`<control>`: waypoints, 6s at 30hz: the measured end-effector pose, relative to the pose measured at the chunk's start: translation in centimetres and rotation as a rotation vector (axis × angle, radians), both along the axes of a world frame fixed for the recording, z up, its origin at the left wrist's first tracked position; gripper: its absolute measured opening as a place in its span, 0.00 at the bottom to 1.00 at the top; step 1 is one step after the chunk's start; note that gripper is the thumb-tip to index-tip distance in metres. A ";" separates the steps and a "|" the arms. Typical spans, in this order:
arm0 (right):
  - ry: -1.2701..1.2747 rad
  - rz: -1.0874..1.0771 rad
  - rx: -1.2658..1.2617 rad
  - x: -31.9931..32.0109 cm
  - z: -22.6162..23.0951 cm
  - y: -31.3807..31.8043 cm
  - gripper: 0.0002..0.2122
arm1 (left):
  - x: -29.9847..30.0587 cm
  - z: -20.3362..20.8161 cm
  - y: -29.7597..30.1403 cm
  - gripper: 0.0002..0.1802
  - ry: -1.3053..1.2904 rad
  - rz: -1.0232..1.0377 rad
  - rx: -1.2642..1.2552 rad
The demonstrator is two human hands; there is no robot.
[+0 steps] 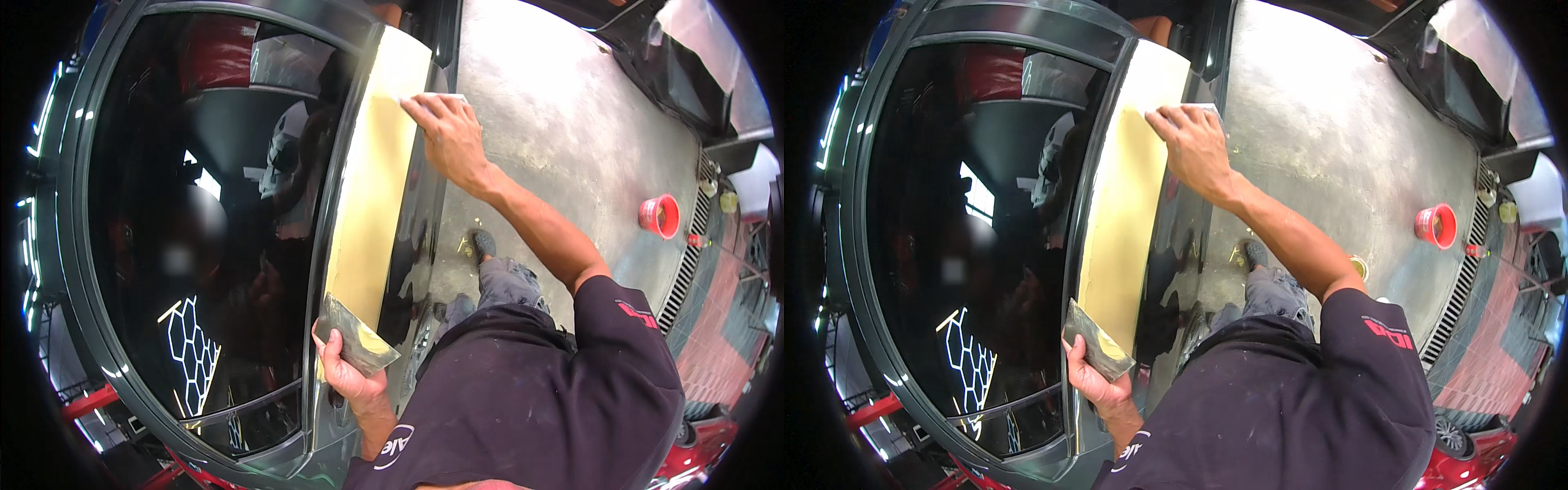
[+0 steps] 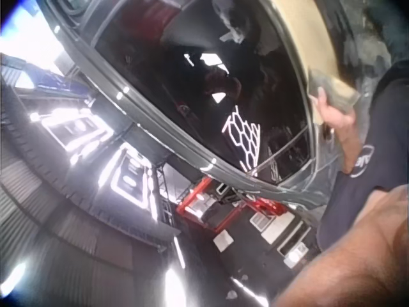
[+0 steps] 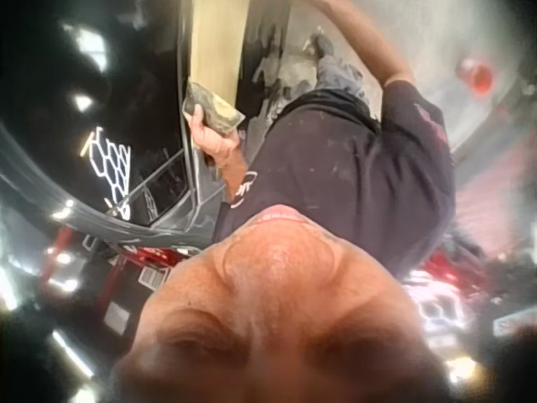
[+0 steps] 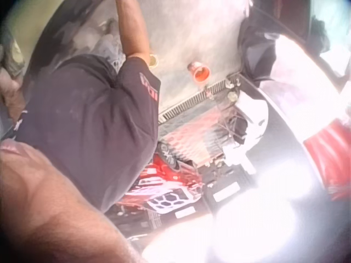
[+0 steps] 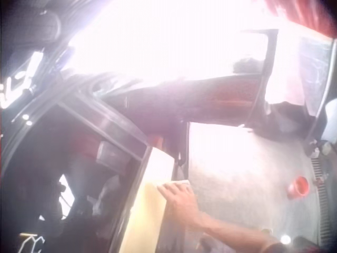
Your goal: The person applies yellow body filler to a taped-off section on the rear quarter panel of a dark grey car using a metal spreader. They repeatedly scoop the filler from a container and smooth it onto the surface, working within the boundaries of masking tape.
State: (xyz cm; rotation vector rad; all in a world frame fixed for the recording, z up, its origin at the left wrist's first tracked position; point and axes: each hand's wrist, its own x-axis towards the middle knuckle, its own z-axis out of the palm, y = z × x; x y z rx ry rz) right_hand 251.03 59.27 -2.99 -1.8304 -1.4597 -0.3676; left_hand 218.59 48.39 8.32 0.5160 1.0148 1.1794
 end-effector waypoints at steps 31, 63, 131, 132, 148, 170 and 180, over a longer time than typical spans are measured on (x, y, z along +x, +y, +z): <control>-0.126 0.336 -0.048 -9.8 -1.3 -2.5 0.24 | 0.4 0.2 0.1 0.22 0.126 0.162 -0.055; -0.139 0.059 -0.012 -2.9 -3.2 5.4 0.30 | 0.4 -0.3 1.3 0.21 0.201 0.080 -0.014; -0.045 -0.051 -0.025 -4.2 -2.2 7.6 0.23 | 4.6 -4.9 4.8 0.23 0.020 -0.192 -0.090; -0.051 -0.063 -0.027 -4.1 -2.3 7.8 0.23 | 4.4 -5.1 4.8 0.23 0.028 -0.194 -0.092; -0.025 -0.126 0.008 -1.9 -2.5 10.3 0.20 | 3.2 -5.8 5.3 0.23 0.032 -0.205 -0.084; 0.015 -0.248 0.174 2.6 -2.9 11.5 0.19 | 4.5 -5.2 4.7 0.22 0.108 -0.153 -0.105; 1.613 0.677 -0.342 2.6 -1.7 -3.4 0.09 | 11.4 -9.6 7.5 0.22 -0.116 -0.511 -0.216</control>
